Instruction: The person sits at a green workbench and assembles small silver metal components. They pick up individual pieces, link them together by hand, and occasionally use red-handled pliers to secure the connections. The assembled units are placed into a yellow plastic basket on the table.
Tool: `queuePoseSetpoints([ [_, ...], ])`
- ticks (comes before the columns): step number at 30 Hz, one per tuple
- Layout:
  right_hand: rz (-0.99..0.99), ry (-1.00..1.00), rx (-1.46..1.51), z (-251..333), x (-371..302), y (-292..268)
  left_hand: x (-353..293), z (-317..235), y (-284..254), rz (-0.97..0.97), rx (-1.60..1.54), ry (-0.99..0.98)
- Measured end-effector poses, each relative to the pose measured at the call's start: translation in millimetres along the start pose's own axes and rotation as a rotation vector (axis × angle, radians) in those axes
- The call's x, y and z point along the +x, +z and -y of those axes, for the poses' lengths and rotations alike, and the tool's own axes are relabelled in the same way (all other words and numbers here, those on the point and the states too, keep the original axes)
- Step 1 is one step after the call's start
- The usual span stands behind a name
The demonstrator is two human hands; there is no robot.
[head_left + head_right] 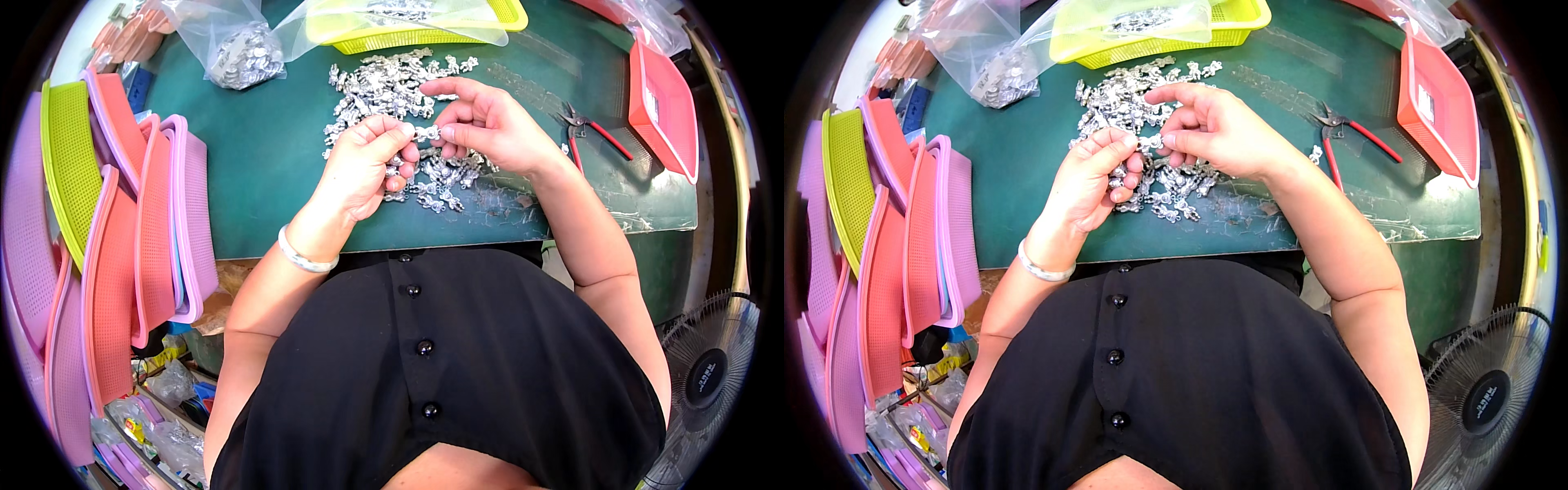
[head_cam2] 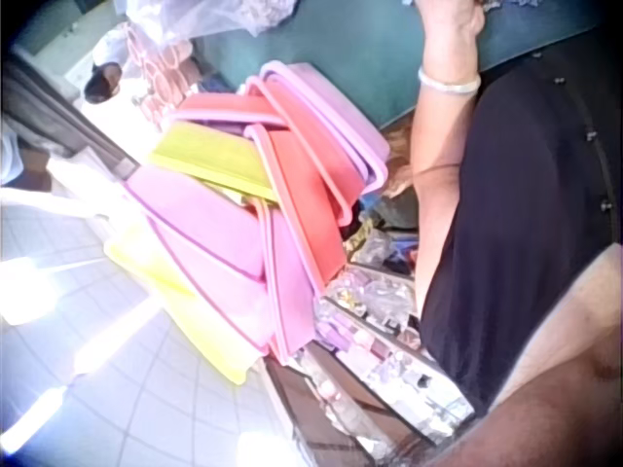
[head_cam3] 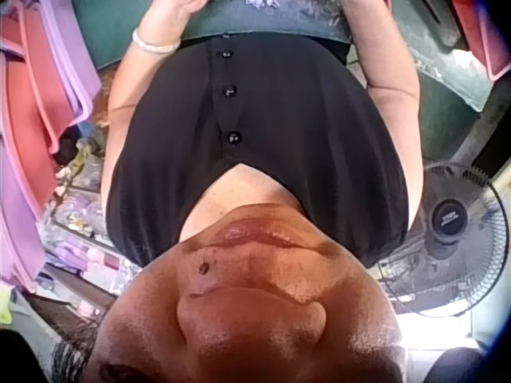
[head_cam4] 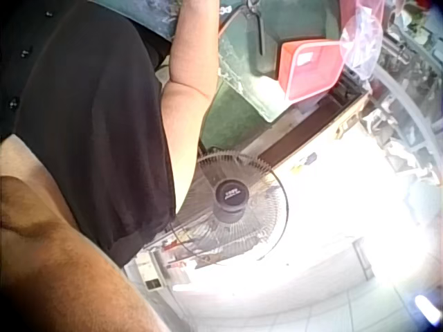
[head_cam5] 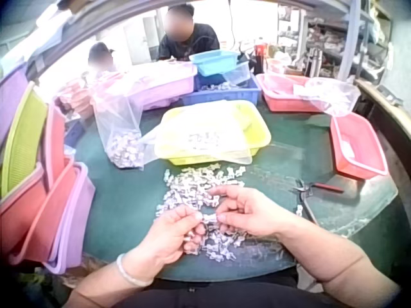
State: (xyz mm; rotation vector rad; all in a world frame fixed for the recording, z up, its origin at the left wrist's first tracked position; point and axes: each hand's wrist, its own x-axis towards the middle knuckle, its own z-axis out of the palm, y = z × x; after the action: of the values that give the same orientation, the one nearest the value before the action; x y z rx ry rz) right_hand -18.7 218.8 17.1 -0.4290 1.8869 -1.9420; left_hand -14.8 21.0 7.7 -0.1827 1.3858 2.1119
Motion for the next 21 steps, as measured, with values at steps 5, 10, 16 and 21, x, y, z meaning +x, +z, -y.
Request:
queuePoseSetpoints([
  [5,-0.012,0.006,0.021,-0.4,0.1,-0.1,-0.3,-0.6,-0.2,-0.003,-0.02,-0.018],
  [10,-0.023,0.007,0.005,1.0,0.2,1.2,-0.5,-1.0,-1.6,0.011,-0.035,-0.026],
  [16,-0.018,-0.005,-0.014,-1.2,0.8,0.8,-2.5,-0.9,-0.5,0.006,-0.028,-0.015],
  [21,-0.007,-0.026,0.023,-1.9,1.3,0.1,-0.6,1.0,-4.4,0.023,-0.004,0.032],
])
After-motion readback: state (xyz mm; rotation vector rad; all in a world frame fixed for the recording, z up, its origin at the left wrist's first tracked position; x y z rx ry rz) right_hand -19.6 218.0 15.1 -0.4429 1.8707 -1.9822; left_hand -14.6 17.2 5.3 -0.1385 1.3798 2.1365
